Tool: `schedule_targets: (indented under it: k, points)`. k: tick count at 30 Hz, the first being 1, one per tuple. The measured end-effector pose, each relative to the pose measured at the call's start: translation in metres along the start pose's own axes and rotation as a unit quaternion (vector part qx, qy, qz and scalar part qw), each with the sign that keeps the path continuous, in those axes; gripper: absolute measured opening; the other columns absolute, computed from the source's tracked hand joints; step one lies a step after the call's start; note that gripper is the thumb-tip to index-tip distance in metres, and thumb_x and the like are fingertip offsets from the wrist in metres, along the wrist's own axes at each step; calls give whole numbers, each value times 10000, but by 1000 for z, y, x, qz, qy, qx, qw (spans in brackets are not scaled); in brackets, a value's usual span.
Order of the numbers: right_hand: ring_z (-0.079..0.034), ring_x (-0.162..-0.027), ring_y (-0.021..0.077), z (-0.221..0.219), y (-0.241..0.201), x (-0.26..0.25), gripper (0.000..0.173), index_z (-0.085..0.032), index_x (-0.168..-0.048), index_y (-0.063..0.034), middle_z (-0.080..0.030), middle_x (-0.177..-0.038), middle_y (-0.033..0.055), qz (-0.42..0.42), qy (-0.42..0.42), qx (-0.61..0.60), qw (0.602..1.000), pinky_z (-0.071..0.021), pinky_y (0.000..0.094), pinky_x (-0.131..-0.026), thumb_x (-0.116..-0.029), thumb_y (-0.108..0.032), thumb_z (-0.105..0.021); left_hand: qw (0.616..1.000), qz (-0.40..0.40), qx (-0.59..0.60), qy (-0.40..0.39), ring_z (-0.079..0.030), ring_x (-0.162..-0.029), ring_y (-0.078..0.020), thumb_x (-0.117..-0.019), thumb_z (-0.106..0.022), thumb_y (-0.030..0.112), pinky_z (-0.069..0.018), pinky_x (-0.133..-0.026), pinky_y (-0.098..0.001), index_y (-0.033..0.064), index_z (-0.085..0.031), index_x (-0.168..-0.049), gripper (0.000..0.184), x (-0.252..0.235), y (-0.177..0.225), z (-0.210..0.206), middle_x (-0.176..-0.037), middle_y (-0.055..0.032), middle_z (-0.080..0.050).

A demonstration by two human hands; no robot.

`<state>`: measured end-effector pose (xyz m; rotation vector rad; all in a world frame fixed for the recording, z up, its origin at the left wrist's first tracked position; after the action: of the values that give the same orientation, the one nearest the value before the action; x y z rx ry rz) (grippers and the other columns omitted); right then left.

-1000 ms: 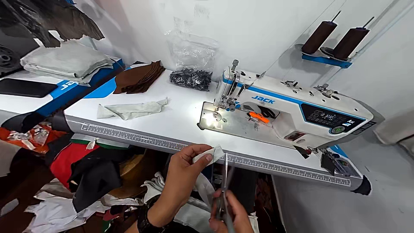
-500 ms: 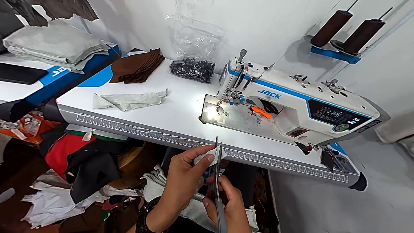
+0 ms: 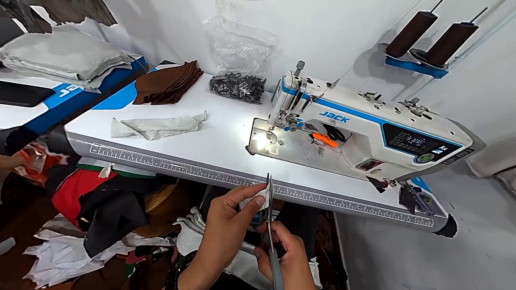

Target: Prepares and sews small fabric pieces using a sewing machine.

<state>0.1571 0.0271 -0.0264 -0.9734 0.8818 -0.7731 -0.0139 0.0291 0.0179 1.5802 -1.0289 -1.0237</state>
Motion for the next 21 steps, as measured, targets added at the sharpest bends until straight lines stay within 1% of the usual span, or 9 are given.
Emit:
schedule_targets:
  k: [5,7,9,10,12,14,16,19,21]
  points:
    - [-618,-548,80,17,2,2,383,-680,-1169,-15,-672,-712,-1,-40,51,35,997,-544,271,-468,-829,-136,-807,1000,7,1,4,-697,-855,-160,-946,-718,151,-577,-721,-271,139,-806,-1122,197,-5,7,11,-1012,-50,-758]
    - [-690,-648,106,49,12,-4,587,-639,-1303,-39,-735,-821,3,-50,89,115,988,-607,322,-552,-811,-259,-870,998,-38,-37,28,-684,-780,-140,-946,-720,147,-565,-666,-262,148,-802,-1132,204,-10,26,32,-978,-40,-762]
    - [-748,-799,203,93,18,-17,736,-515,-1454,-53,-764,-987,61,-82,107,222,966,-647,445,-691,-822,-221,-852,982,-123,-131,57,-689,-757,-108,-959,-693,133,-586,-655,-254,149,-780,-1162,222,-17,61,61,-968,-3,-757]
    - [-743,-819,277,115,22,-25,685,-507,-1458,-49,-751,-1024,117,-82,117,282,949,-623,530,-707,-843,-145,-793,966,-159,-188,75,-685,-754,-77,-963,-683,129,-585,-654,-234,149,-767,-1186,239,-22,81,75,-980,25,-756]
    - [-706,-827,419,156,33,-42,470,-621,-1331,-27,-721,-1033,224,-69,126,377,915,-551,674,-713,-878,-61,-741,925,-205,-305,98,-680,-777,-26,-984,-678,162,-580,-682,-210,158,-738,-1231,254,-38,118,95,-1030,59,-749]
    - [-677,-848,505,185,42,-62,253,-724,-1145,12,-704,-984,284,-51,121,436,890,-500,746,-740,-892,6,-732,901,-222,-357,103,-676,-822,-42,-991,-671,185,-576,-738,-257,137,-727,-1230,250,-73,138,109,-1067,23,-740]
    - [-676,-985,519,201,56,-80,153,-760,-1038,22,-710,-1075,280,-40,113,481,868,-491,760,-835,-911,60,-684,904,-203,-367,86,-691,-903,-98,-981,-674,173,-585,-812,-341,106,-729,-1218,252,-122,140,120,-1088,-36,-736]
    - [-637,-1114,540,206,50,-83,195,-742,-1120,18,-681,-1204,289,-49,141,492,858,-459,776,-891,-974,23,-613,887,-162,-429,47,-689,-1045,-205,-998,-657,194,-553,-948,-447,44,-694,-1261,304,-190,116,137,-1170,-140,-712]
    - [-654,-1113,479,209,34,-61,225,-714,-1204,-12,-680,-1216,257,-72,147,460,873,-489,717,-910,-1004,-68,-626,875,-149,-460,19,-655,-1185,-260,-1024,-616,233,-503,-1054,-483,1,-644,-1323,380,-201,93,143,-1287,-198,-666]
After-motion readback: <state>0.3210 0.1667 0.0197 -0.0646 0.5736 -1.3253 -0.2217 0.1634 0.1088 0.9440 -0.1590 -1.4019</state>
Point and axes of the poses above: each hand's wrist, its own x-axis away from the middle knuckle, its own z-axis out of the back of the hand, y = z × x, the point moved 1 cm from there along -x, towards the middle knuckle
